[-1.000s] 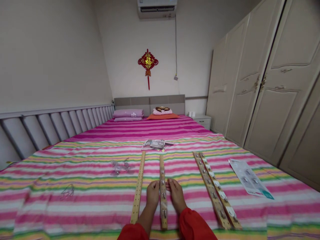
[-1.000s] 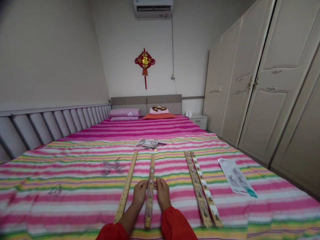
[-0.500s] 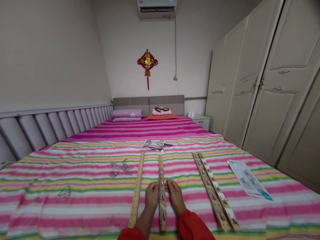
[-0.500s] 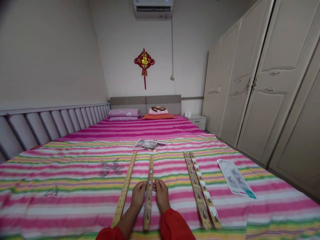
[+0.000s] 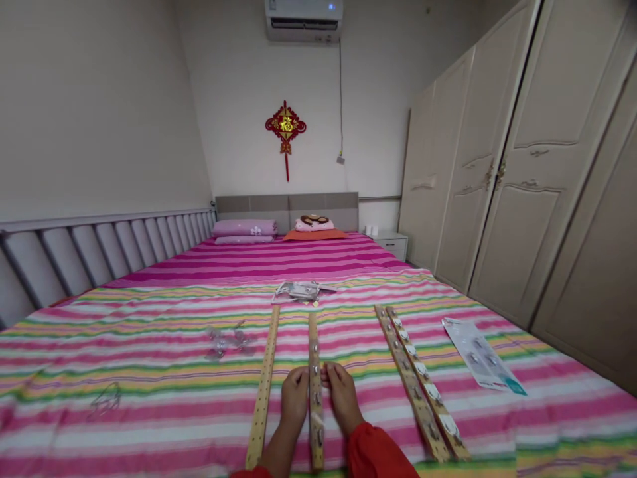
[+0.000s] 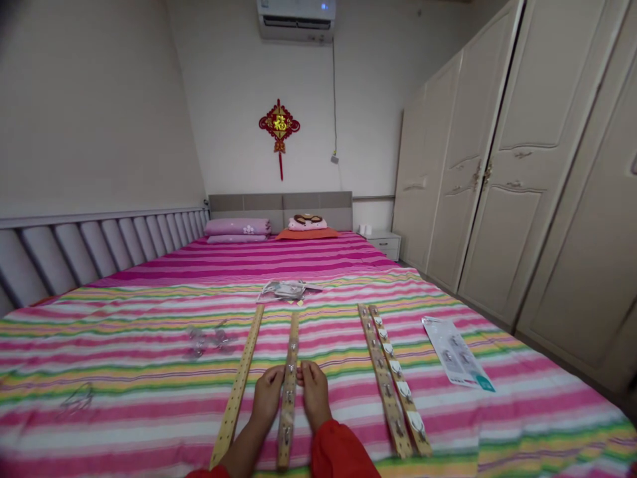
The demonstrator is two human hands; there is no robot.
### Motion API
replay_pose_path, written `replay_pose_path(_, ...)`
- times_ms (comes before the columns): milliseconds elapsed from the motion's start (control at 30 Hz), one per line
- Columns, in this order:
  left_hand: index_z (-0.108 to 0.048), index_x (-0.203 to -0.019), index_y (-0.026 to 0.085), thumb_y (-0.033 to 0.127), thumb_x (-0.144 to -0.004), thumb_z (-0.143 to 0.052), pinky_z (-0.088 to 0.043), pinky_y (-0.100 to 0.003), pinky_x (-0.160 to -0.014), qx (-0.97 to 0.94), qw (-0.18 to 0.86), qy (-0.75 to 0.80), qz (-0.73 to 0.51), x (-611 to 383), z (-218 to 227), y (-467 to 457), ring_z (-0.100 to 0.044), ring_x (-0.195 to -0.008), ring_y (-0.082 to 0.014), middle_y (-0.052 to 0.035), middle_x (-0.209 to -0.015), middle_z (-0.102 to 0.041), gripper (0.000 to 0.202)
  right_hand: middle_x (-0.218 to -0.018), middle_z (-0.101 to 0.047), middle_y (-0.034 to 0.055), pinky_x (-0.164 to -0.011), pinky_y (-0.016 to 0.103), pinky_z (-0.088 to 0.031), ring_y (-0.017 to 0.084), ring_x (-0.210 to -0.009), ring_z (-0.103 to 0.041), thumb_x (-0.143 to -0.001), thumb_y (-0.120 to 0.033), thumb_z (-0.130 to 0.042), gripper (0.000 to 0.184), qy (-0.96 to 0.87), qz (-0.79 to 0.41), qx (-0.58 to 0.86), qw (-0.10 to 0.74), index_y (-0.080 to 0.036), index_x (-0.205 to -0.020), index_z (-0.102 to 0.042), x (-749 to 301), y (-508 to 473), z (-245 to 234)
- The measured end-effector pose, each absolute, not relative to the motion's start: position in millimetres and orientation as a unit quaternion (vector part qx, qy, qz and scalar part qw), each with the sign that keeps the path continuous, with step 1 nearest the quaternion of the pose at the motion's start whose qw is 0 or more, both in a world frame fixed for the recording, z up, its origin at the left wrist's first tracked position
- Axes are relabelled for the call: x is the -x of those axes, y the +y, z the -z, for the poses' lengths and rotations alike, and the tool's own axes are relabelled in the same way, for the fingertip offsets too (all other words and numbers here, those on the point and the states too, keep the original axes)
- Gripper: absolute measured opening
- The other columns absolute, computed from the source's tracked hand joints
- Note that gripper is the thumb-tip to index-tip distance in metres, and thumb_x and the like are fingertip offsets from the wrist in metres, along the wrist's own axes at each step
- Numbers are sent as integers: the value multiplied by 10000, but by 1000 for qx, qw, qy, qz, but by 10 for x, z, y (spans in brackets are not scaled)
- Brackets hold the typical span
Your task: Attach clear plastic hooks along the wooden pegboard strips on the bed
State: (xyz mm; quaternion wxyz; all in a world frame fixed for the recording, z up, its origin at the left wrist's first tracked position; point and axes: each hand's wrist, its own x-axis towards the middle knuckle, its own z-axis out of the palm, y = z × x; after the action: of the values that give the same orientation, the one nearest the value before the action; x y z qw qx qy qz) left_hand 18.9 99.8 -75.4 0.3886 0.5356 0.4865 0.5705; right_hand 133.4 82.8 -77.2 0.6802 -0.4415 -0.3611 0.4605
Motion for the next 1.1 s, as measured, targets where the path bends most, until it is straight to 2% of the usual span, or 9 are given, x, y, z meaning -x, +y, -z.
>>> replay_pose_path(267,-699,-663,155,438,-670,-548,-511,-348,-743,-499,398,494,-590,-235,692,934,-647,-744,-229,-89,-735,-703,320,-675,-689,35,-652,304,-497,206,-686,-631,-598,-648,-696,491,-370,-461,449,670,-174,-727,-693,-1354,780,744)
replay_pose_path(400,-702,-673,150,448,-670,-562,-499,-341,-736,-494,439,491,-568,-221,666,909,-646,-740,-228,-79,-720,-709,329,-712,-702,47,-675,313,-510,217,-720,-643,-597,-641,-702,501,-373,-464,454,663,-169,-764,-705,-1361,753,716)
replay_pose_path(533,-721,-737,141,459,-633,-624,-475,-301,-634,-499,480,500,-520,-34,577,900,-616,-656,-194,-49,-656,-691,349,-753,-718,59,-699,325,-516,232,-758,-655,-599,-642,-699,511,-371,-471,461,654,-169,-792,-711,-1378,741,716)
replay_pose_path(633,-719,-800,135,465,-585,-670,-438,-262,-562,-478,479,512,-529,343,447,975,-584,-603,-162,-33,-634,-666,397,-781,-725,66,-713,328,-517,240,-789,-657,-606,-640,-696,517,-371,-475,466,647,-169,-818,-715,-1391,743,743)
replay_pose_path(833,-681,-732,150,409,-602,-613,-440,-284,-583,-445,321,611,-571,1271,308,1379,-569,-588,-174,-22,-599,-644,297,-808,-734,78,-722,339,-523,249,-801,-654,-593,-654,-696,527,-369,-479,477,638,-177,-816,-718,-1398,743,756)
replay_pose_path(967,-699,-838,158,315,-630,-575,-475,-326,-697,-473,214,672,-527,1504,397,1645,-629,-716,-218,-58,-739,-706,289,-828,-738,92,-724,351,-524,261,-811,-659,-593,-688,-670,564,-366,-480,486,633,-177,-826,-717,-1409,751,765)
replay_pose_path(1100,-696,-952,126,284,-697,-547,-483,-336,-722,-538,162,678,-474,1534,479,1807,-637,-729,-223,-81,-777,-712,335,-876,-737,99,-750,359,-520,270,-844,-663,-619,-679,-659,553,-375,-483,488,624,-178,-845,-713,-1433,762,820)
